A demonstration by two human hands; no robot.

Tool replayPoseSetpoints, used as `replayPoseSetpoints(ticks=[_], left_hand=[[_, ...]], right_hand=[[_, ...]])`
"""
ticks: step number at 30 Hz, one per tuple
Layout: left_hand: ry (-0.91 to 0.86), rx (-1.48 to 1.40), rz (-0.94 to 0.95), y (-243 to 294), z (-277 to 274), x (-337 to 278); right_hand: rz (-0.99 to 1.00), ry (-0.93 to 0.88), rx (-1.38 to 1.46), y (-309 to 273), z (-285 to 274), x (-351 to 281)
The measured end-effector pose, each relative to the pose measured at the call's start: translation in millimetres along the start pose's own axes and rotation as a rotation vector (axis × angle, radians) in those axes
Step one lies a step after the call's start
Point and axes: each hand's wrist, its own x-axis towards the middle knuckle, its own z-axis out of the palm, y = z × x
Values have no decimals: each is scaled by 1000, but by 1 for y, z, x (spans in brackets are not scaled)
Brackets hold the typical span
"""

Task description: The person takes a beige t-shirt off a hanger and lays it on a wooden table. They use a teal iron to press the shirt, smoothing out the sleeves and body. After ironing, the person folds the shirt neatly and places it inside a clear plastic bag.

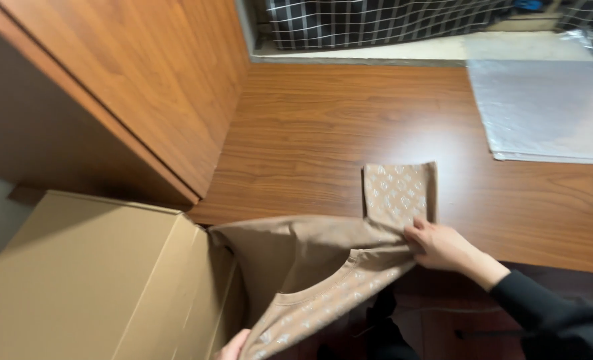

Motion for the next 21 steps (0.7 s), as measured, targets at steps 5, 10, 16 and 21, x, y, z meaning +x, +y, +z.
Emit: replayPoseSetpoints(ticks=[5,10,16,21], left_hand=[[228,32,281,6,-17,18],[431,256,529,18,-32,19],[764,283,825,63,-73,18],[937,238,977,104,-106,29]], right_hand=[[302,-188,54,8,21,-116],[678,-49,211,-16,-6,-189],[594,515,210,-3,2,-240],[941,280,-140,50,38,-289]])
